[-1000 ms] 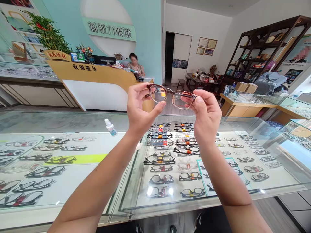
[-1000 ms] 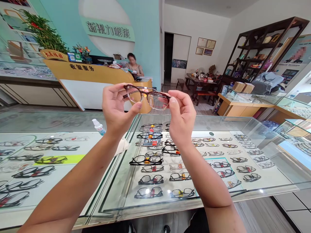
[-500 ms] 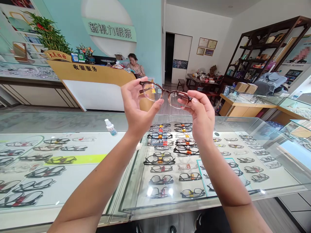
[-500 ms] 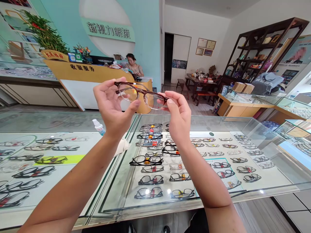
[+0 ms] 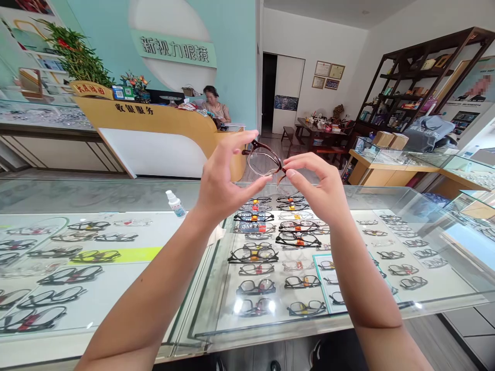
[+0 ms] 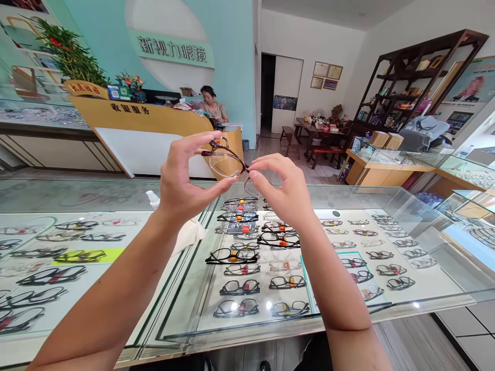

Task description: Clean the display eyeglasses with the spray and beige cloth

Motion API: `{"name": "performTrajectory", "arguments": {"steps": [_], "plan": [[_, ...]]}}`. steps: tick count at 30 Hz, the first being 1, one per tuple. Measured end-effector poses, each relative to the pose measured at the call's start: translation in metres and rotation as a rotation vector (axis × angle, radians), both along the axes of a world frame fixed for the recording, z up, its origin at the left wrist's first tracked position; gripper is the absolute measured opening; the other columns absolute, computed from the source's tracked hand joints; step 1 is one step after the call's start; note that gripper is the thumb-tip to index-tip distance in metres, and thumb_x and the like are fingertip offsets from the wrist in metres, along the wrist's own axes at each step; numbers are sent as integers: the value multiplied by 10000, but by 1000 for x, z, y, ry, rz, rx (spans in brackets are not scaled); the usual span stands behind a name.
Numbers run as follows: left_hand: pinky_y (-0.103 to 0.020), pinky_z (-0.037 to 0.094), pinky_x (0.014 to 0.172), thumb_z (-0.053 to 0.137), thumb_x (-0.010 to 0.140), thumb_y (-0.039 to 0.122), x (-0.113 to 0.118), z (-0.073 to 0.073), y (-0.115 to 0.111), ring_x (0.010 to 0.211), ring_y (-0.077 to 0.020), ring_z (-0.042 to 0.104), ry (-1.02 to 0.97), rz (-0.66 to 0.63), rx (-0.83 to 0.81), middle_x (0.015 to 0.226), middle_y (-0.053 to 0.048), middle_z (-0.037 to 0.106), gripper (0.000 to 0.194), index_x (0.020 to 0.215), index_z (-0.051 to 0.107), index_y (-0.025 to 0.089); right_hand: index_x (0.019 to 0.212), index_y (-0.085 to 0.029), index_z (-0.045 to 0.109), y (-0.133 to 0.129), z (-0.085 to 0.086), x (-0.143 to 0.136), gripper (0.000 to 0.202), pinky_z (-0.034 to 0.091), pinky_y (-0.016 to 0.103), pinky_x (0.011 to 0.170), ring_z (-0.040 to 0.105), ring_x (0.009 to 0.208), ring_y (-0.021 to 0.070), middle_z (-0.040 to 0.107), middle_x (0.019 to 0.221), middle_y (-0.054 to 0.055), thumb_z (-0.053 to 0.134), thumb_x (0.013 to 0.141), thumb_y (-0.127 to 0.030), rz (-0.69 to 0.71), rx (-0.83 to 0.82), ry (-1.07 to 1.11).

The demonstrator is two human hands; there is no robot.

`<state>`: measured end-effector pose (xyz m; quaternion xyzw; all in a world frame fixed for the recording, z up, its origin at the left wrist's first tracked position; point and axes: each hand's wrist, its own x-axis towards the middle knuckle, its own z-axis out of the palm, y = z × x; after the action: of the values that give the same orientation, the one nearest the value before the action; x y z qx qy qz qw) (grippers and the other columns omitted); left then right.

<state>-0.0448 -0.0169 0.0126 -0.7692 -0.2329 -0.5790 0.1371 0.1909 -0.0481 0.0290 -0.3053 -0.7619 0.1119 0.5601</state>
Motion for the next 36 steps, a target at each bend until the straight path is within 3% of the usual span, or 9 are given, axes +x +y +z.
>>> {"name": "performTrajectory", "arguments": {"steps": [5, 14, 19, 22, 24, 26, 28, 31, 36], "plan": [[-504, 617, 1115, 921, 878, 463, 0, 1, -3, 1392, -336, 697, 14, 9, -71, 1518, -113, 696, 760, 1517, 545, 295, 945, -266, 822, 4, -2, 1, 110, 563, 438, 1082, 749, 1128, 199, 824, 1144, 32, 731, 1008, -265, 111, -72, -5], [-449, 684, 984, 968, 799, 578, 6, -3, 6, 1176, -296, 787, -177, -382, -390, 1396, -148, 705, 782, 1404, 564, 293, 917, -276, 860, 16, -7, 1, 113, 577, 464, 1109, 750, 1155, 210, 828, 1241, 33, 801, 959, -363, 316, -371, 124], [-439, 697, 970, 966, 789, 595, 4, -7, 12, 1119, -285, 807, -183, -441, -482, 1371, -147, 715, 797, 1398, 545, 300, 952, -285, 886, 21, -11, -1, 150, 617, 389, 969, 773, 981, 181, 876, 1021, 11, 849, 931, -429, 405, -496, 175], [-425, 683, 986, 950, 813, 542, 8, -8, 13, 1147, -269, 788, -182, -461, -494, 1447, -152, 684, 803, 1442, 510, 308, 950, -285, 903, 23, -13, -3, 135, 621, 378, 946, 776, 952, 178, 887, 1010, 16, 857, 919, -408, 360, -444, 219], [-390, 664, 957, 959, 794, 472, 14, -8, 9, 1145, -244, 765, -258, -369, -413, 1453, -130, 672, 787, 1433, 531, 305, 954, -276, 909, 23, -13, -5, 135, 632, 394, 943, 788, 947, 189, 893, 1007, 24, 833, 927, -384, 314, -401, 238], [-341, 630, 854, 936, 805, 403, 20, -8, 1, 1004, -194, 735, -386, -192, -302, 1263, -74, 718, 609, 1316, 627, 281, 974, -265, 910, 23, -14, -8, 158, 643, 422, 971, 809, 968, 210, 898, 1011, 33, 812, 940, -383, 251, -356, 255], [-301, 559, 714, 859, 889, 380, 25, -6, -9, 800, -151, 651, -420, -73, -327, 947, -19, 705, 279, 1097, 730, 247, 994, -258, 904, 21, -16, -12, 173, 642, 448, 1020, 825, 1020, 232, 900, 1049, 43, 809, 950, -395, 152, -284, 292], [-283, 445, 570, 790, 966, 438, 28, -3, -21, 646, -138, 542, -318, -138, -598, 713, -6, 647, 214, 916, 817, 231, 992, -258, 882, 17, -21, -22, 133, 624, 462, 1080, 820, 1111, 246, 887, 1141, 61, 800, 961, -357, -8, -104, 303], [-273, 416, 538, 873, 888, 475, 28, -2, -20, 663, -153, 575, -402, -234, -775, 743, -34, 718, 234, 907, 879, 242, 1046, -286, 847, 8, -29, -38, 122, 626, 475, 1102, 792, 1204, 249, 851, 1241, 79, 732, 1005, -289, -146, 97, 157]]}}
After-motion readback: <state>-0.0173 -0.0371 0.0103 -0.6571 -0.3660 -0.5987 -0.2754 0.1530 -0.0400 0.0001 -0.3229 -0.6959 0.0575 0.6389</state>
